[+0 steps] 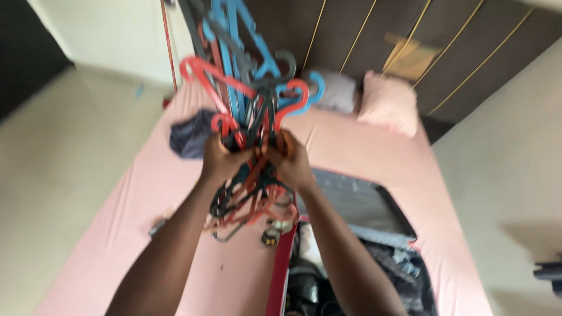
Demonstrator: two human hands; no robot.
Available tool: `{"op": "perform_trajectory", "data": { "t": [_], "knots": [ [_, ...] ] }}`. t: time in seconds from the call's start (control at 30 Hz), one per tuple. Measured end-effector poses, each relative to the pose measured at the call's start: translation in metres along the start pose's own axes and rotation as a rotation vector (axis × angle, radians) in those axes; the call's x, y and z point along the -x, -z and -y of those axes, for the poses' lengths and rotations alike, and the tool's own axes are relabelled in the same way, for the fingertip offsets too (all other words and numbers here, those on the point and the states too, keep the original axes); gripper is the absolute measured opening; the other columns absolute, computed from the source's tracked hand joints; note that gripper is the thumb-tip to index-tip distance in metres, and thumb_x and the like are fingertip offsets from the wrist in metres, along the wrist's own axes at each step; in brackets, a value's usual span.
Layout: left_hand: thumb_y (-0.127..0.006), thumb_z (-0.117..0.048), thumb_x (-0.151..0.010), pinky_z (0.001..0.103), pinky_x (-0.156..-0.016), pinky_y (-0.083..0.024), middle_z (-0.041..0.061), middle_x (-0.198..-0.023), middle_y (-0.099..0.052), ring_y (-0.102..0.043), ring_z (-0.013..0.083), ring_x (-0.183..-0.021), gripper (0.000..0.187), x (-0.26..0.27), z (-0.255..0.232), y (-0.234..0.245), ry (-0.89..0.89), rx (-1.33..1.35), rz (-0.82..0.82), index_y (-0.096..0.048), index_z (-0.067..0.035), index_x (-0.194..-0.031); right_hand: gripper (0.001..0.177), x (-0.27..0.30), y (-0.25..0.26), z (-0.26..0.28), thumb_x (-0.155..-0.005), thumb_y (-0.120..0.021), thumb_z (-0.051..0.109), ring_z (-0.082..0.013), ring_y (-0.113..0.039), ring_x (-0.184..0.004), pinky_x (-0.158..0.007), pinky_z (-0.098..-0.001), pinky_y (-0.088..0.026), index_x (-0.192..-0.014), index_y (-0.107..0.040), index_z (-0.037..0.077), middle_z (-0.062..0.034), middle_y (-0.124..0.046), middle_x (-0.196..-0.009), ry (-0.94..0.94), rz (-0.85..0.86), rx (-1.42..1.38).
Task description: The recorder opens a red suitcase on a bed and begins to pack it with hangers and folded clothes.
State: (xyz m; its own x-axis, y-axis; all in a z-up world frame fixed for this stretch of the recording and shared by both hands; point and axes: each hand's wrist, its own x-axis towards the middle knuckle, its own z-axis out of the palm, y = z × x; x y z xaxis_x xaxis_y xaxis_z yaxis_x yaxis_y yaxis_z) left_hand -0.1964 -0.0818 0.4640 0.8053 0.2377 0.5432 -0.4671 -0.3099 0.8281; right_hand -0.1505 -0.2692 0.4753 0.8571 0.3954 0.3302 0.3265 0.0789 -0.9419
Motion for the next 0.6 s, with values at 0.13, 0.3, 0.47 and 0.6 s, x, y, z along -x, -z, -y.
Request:
{"op": "perform_trajectory", "data": {
  "t": [0.13,0.3,0.47,0.6],
  "knots": [
    [-0.091,-0.009,-0.074,0.029,-0.070,-0.057,0.004,-0.087,-0.078,-0.072,0.0103,-0.076,0.028,0.008,-0.067,-0.006,0.057,0.024,-0.018,-0.073,-0.003,-0.095,0.058,0.039,0.012,0.086,-0.086,-0.076,0.010,-0.0225,-0.065,-0.091,-0.083,-0.0348,-0.055,-0.138,-0.055,-0.005,-0.0146,-0.066,-0.106,0.217,-0.094,0.608],
    [-0.088,-0.006,-0.078,0.029,-0.073,-0.058,0.003,-0.092,-0.079,-0.072,0.0103,-0.079,0.027,0.012,-0.113,-0.019,0.006,0.124,-0.115,-0.073,-0.003,-0.099,0.066,0.112,0.039,0.114,-0.092,-0.084,0.022,-0.0341,-0.062,-0.125,-0.107,-0.0422,-0.051,-0.143,-0.051,-0.003,-0.0232,-0.063,-0.134,0.551,-0.380,0.710],
    [-0.086,-0.001,-0.079,0.028,-0.073,-0.060,0.004,-0.096,-0.078,-0.073,0.0113,-0.082,0.029,0.020,-0.153,-0.041,-0.049,0.332,-0.202,-0.070,-0.002,-0.103,0.100,0.189,0.051,0.024,-0.093,-0.080,0.026,-0.0368,-0.028,-0.156,-0.122,-0.0536,-0.024,-0.165,-0.015,0.001,-0.0264,-0.029,-0.167,0.340,-0.699,0.313],
    [-0.083,0.004,-0.077,0.027,-0.067,-0.057,0.005,-0.093,-0.077,-0.071,0.0115,-0.076,0.032,0.030,-0.193,-0.056,0.033,0.539,-0.176,-0.068,-0.002,-0.106,0.109,0.216,0.060,-0.025,-0.090,-0.076,0.035,-0.0305,-0.024,-0.153,-0.122,-0.0539,-0.026,-0.165,0.001,0.012,-0.0153,-0.020,-0.166,-0.040,-0.538,-0.298]
  ]
}}
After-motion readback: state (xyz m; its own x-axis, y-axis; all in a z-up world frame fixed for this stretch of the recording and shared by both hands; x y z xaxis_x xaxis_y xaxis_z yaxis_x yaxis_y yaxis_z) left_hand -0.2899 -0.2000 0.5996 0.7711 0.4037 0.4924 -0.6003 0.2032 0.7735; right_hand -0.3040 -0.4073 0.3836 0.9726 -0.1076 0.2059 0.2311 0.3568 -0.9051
